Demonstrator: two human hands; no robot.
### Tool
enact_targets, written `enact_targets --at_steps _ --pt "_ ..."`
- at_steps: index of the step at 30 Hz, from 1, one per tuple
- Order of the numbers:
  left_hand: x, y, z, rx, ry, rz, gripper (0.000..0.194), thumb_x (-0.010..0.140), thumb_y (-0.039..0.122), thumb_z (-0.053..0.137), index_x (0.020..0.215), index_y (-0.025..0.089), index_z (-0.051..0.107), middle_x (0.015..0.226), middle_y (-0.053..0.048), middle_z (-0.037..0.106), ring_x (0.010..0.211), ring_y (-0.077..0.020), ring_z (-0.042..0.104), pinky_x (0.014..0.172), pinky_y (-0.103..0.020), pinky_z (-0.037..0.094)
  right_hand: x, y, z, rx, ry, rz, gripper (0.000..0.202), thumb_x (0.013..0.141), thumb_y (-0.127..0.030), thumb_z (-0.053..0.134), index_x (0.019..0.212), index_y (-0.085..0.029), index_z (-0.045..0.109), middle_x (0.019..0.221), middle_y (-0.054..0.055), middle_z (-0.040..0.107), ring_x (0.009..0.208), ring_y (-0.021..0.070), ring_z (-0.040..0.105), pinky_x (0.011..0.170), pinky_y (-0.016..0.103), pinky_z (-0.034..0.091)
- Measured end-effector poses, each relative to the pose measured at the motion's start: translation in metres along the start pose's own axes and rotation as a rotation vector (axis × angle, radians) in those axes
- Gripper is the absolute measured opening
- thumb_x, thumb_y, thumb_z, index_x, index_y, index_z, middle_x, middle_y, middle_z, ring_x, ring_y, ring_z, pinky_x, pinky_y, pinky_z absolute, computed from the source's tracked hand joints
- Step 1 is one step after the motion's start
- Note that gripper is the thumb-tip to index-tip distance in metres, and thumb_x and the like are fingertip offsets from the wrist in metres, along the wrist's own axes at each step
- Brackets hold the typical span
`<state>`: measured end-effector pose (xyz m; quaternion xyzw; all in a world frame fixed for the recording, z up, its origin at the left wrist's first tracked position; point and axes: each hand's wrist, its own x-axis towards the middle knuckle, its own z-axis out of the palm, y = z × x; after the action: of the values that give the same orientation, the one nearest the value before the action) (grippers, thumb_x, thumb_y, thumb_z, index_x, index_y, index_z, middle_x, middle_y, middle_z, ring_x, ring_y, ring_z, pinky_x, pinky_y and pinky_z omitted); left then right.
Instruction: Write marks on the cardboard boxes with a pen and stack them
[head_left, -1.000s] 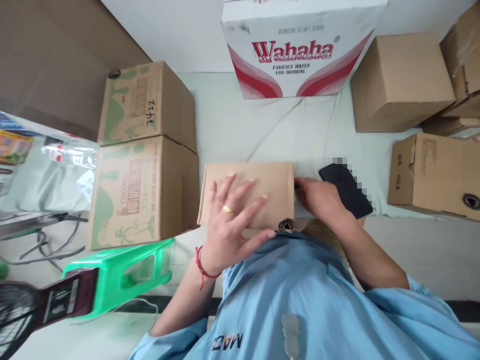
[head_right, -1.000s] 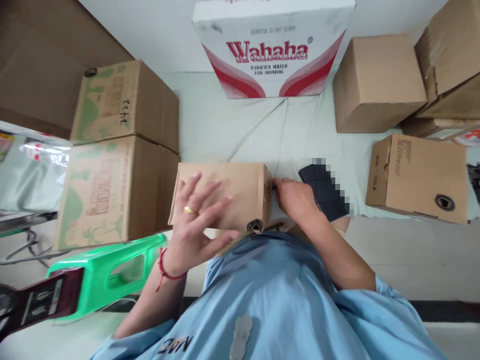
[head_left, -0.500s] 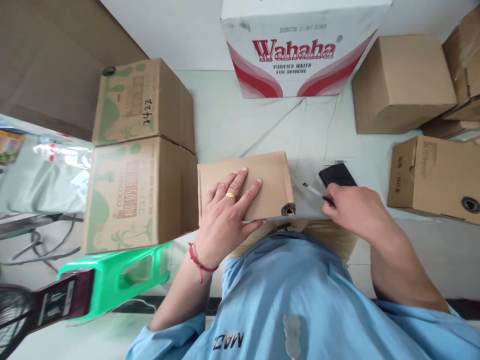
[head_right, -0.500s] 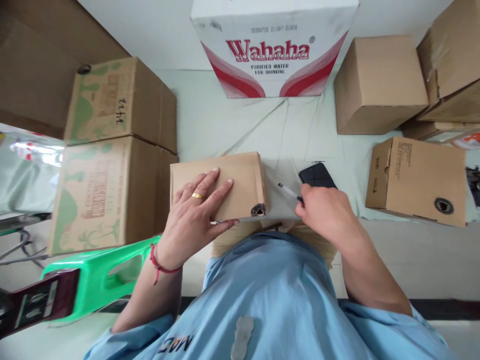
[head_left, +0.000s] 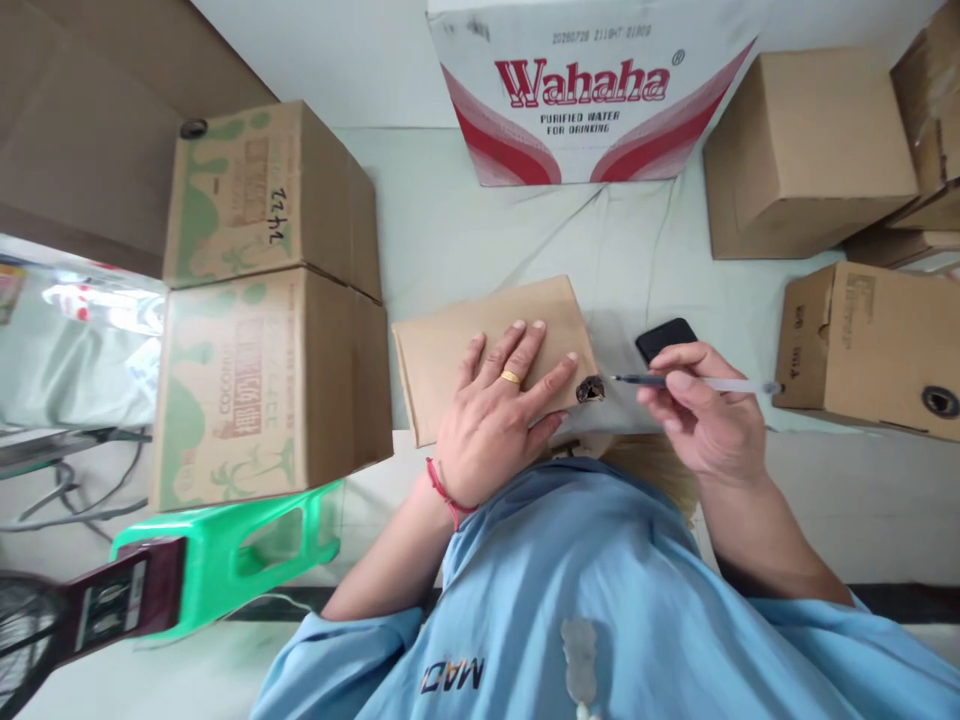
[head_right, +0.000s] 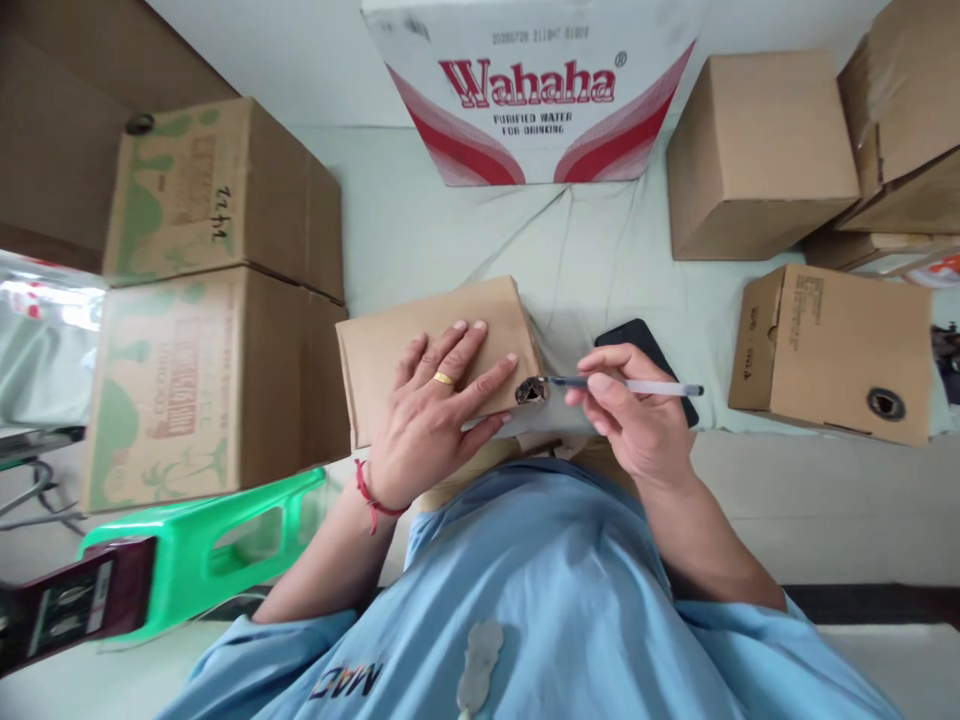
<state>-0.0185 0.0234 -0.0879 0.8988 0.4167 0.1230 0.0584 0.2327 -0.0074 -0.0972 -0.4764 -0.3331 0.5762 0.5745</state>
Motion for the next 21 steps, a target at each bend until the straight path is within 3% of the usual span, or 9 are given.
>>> enact_targets --at_steps 2,5,10,21 --pt "0.0 0.0 0.001 -0.005 0.014 0.004 0.059 0.107 0.049 0.067 0.162 0.029 0.058 0.175 -0.02 0.046 0.162 -0.0415 0.047 0.132 -0.065 0.032 -0.003 0.004 0.001 -0.12 -0.057 -0.033 0.02 0.091 -0.041 0.086 0.104 -0.026 0.08 0.082 0.002 0.079 0.054 0.01 0.056 0.047 0.022 0.04" --pt "-0.001 -0.001 0.002 -0.013 0.038 0.002 0.056 0.11 0.052 0.06 0.16 0.029 0.061 0.175 -0.02 0.047 0.162 -0.0404 0.047 0.132 -0.064 0.032 -0.006 0.007 0.002 -0.366 -0.099 -0.159 0.01 0.093 -0.031 0.083 0.102 -0.027 0.082 0.084 0.0 0.078 0.061 0.0104 0.06 0.056 0.023 0.047" --pt "0.0 -0.002 0.003 -0.017 0.053 -0.002 0.055 0.111 0.055 0.058 0.159 0.029 0.063 0.174 -0.018 0.049 0.161 -0.0403 0.049 0.132 -0.063 0.032 -0.005 0.006 0.007 -0.564 -0.122 -0.3 0.005 0.097 -0.025 0.074 0.094 -0.024 0.077 0.07 -0.004 0.067 0.052 0.0088 0.048 0.05 0.023 0.041" --pt "-0.001 -0.001 0.002 -0.01 0.062 -0.002 0.054 0.11 0.054 0.058 0.158 0.029 0.064 0.173 -0.017 0.051 0.16 -0.0402 0.051 0.131 -0.062 0.034 -0.006 0.004 0.019 -0.724 -0.122 -0.459 0.003 0.098 -0.021 0.072 0.097 -0.023 0.074 0.072 -0.005 0.069 0.053 0.0077 0.053 0.053 0.023 0.042"
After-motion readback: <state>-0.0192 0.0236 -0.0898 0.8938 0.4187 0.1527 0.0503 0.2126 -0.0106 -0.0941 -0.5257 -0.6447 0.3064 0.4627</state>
